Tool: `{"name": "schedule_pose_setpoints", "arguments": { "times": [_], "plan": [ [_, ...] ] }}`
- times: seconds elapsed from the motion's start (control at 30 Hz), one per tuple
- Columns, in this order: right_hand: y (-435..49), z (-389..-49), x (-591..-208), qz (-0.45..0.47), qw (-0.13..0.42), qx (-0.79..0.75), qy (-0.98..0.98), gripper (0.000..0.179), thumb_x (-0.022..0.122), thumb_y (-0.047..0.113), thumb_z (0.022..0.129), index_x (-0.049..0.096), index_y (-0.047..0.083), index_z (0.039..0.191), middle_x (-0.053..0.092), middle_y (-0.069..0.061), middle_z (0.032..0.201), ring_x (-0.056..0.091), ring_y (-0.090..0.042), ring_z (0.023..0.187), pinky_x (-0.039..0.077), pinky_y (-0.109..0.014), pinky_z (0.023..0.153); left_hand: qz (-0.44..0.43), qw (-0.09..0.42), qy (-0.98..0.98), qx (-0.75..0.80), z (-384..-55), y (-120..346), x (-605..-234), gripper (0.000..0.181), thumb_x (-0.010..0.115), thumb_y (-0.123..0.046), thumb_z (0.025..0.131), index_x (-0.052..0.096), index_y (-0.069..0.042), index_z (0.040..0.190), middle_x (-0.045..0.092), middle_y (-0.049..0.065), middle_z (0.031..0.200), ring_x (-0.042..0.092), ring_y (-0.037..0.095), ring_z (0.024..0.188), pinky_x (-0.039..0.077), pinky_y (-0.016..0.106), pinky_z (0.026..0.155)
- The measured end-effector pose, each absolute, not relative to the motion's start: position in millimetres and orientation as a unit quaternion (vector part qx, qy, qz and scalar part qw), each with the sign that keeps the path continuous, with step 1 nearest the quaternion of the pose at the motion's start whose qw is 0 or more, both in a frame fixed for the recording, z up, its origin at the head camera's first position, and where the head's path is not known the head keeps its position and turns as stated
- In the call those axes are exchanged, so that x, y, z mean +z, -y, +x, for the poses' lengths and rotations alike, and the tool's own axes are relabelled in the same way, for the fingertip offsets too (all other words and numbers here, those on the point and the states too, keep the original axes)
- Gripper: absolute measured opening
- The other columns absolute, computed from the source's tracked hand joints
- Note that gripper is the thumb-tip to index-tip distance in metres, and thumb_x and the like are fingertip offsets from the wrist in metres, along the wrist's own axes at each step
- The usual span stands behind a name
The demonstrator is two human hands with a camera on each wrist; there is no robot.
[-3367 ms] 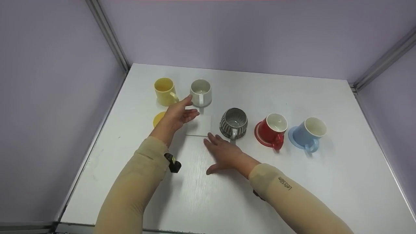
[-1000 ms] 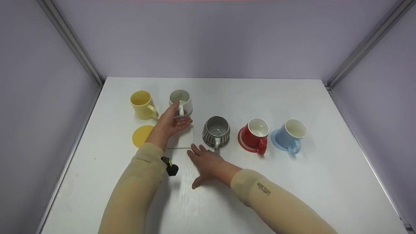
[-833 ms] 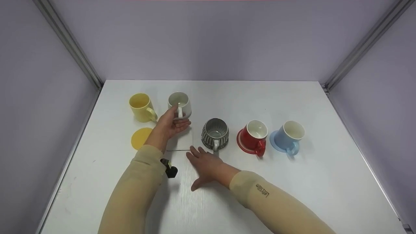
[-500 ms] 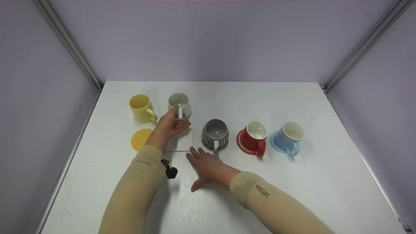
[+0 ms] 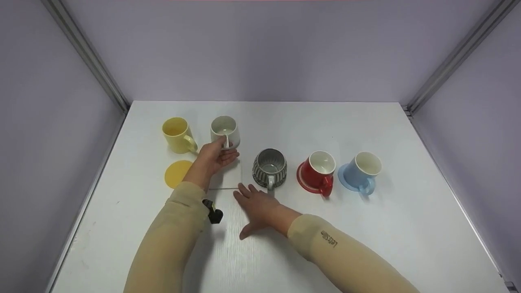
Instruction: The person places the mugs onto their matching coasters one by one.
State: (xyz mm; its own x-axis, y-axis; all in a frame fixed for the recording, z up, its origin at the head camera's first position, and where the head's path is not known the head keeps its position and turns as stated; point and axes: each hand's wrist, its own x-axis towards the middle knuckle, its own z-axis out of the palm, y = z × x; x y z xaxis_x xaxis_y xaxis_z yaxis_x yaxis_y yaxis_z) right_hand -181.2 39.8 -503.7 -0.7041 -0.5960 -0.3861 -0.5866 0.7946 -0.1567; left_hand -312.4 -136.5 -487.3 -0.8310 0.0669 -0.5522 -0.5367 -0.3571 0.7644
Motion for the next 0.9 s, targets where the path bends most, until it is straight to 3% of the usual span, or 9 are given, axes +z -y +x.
{"name": "schedule_pose_setpoints", "arguments": {
  "times": [0.37,0.67,0.9],
  "plan": [
    [-40.9,-181.4,-501.8,-0.322,0.214,-0.019,-0.922,0.125,0.088,0.066,0.076,0.028,0.007,0.167,0.018,-0.018,0.175,0.026,-0.042,0.157,0.035,-0.049,0.124,-0.214,0.184,-0.543,0.791,-314.4,133.9,-487.4,0.039,0.047,-0.022,0.115,0.056,0.012,0.133,0.065,0.028,0.125,0.07,0.035,0.12,0.057,0.04,0.104],
    [-40.1,-182.9,-503.9,-0.324,0.215,-0.01,-0.921,0.126,0.087,0.068,0.076,0.027,0.007,0.168,0.017,-0.018,0.175,0.026,-0.042,0.157,0.035,-0.049,0.125,-0.213,0.164,-0.559,0.785,-313.0,133.6,-488.5,0.038,0.048,-0.02,0.114,0.057,0.013,0.13,0.069,0.025,0.111,0.076,0.028,0.099,0.056,0.042,0.106],
    [-40.8,-183.6,-503.9,-0.325,0.21,-0.003,-0.922,0.127,0.087,0.07,0.075,0.026,0.007,0.168,0.017,-0.017,0.175,0.027,-0.042,0.157,0.035,-0.048,0.124,-0.207,0.152,-0.567,0.783,-313.8,133.6,-492.3,0.038,0.049,-0.019,0.114,0.059,0.014,0.13,0.073,0.019,0.097,0.076,0.023,0.088,0.062,0.035,0.094]
  ]
}}
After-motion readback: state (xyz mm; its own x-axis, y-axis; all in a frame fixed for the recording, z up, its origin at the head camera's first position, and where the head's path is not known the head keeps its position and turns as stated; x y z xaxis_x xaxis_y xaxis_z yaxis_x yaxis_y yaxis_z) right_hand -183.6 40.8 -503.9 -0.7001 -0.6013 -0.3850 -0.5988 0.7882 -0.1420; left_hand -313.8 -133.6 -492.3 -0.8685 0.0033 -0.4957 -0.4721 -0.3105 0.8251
